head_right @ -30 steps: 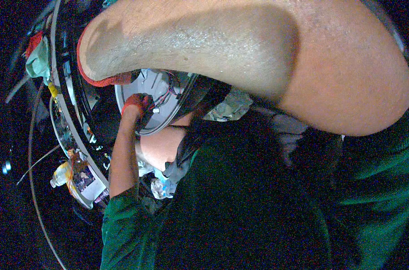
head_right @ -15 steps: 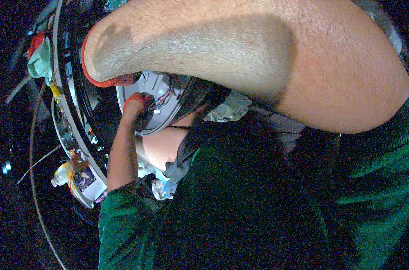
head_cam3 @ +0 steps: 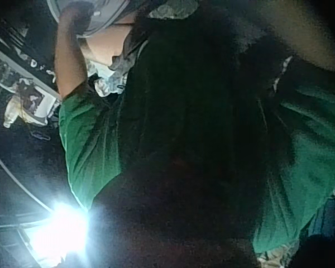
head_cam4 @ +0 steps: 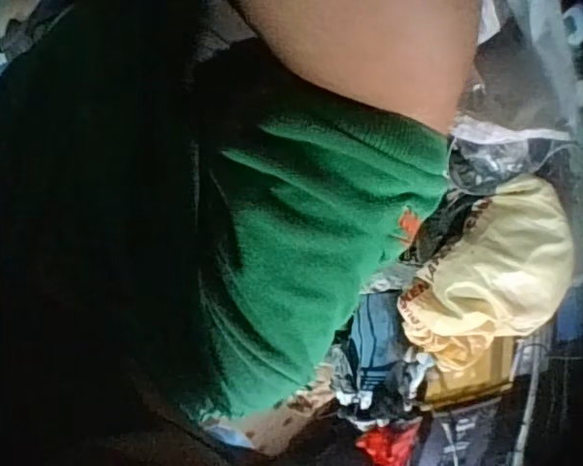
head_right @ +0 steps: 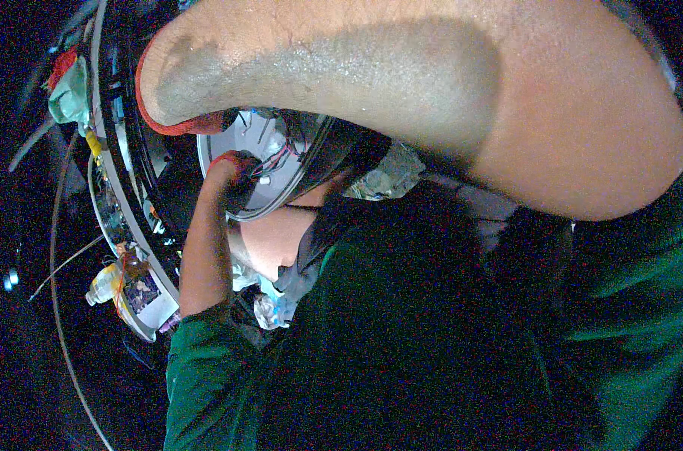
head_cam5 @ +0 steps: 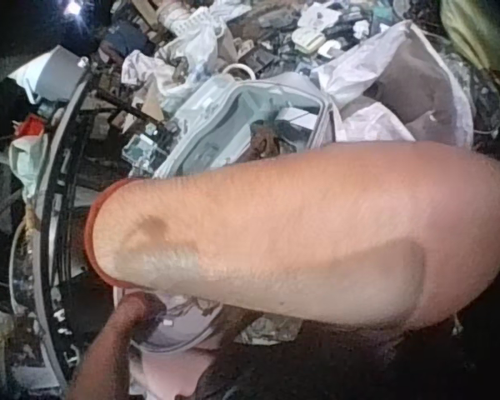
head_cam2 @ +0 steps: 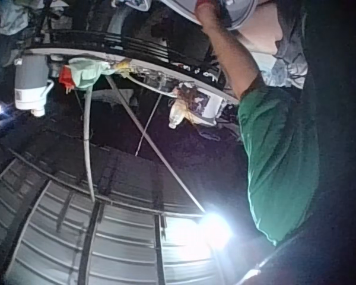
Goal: The person repairs a large oval street light fixture by stripping and connecting internal wires using pliers and a screwdriver.
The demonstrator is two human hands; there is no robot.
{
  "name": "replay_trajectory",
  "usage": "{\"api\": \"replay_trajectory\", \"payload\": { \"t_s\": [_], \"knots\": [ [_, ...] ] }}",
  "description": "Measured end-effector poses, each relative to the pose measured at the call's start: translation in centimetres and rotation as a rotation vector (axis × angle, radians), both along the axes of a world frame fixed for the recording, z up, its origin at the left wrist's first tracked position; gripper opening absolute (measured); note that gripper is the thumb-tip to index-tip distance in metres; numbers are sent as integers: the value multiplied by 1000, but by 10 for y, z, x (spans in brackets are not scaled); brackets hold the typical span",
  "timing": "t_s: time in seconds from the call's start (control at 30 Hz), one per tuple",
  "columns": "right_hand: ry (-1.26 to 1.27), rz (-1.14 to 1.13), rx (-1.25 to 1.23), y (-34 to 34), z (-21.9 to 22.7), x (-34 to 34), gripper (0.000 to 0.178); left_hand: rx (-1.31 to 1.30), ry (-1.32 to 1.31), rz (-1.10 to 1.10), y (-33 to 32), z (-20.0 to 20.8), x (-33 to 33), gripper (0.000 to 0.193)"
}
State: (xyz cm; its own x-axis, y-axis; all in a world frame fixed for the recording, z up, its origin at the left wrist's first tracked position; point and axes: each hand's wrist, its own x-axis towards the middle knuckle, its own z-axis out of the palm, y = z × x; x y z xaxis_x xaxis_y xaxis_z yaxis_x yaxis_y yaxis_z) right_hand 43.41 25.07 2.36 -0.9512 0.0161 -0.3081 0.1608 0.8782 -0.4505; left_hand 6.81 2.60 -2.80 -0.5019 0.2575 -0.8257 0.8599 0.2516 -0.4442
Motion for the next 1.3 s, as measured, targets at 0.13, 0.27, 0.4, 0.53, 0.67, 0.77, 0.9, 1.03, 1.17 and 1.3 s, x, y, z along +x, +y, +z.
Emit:
{"api": "replay_trajectory", "payload": {
  "t_s": [0.13,0.27,0.4,0.53,0.67,0.77,0.9,1.03,1.17,1.3],
  "knots": [
    [0,20,6,-5,-6,-5,27,77,132,186,-1,3,31,36],
    [-2,1,21,-6,3,3,27,206,162,134,-9,-2,23,39],
    [-7,-8,24,-5,-1,5,27,157,151,197,8,12,51,42],
    [-10,-5,18,-5,-2,3,28,339,379,172,-9,-5,54,40],
    [-14,-14,27,-3,0,5,28,439,310,49,-18,-10,39,38],
    [-7,4,15,-1,-3,3,28,398,215,87,-14,0,32,37],
    [-1,32,14,-7,-2,-3,28,298,163,112,-23,3,25,37],
    [-7,-7,20,-5,1,7,28,203,182,68,3,2,32,37],
    [-11,-15,24,-7,-3,7,28,178,244,42,6,3,44,37],
    [-12,-3,21,-9,-4,4,29,72,335,60,1,-7,43,41]
  ]
}}
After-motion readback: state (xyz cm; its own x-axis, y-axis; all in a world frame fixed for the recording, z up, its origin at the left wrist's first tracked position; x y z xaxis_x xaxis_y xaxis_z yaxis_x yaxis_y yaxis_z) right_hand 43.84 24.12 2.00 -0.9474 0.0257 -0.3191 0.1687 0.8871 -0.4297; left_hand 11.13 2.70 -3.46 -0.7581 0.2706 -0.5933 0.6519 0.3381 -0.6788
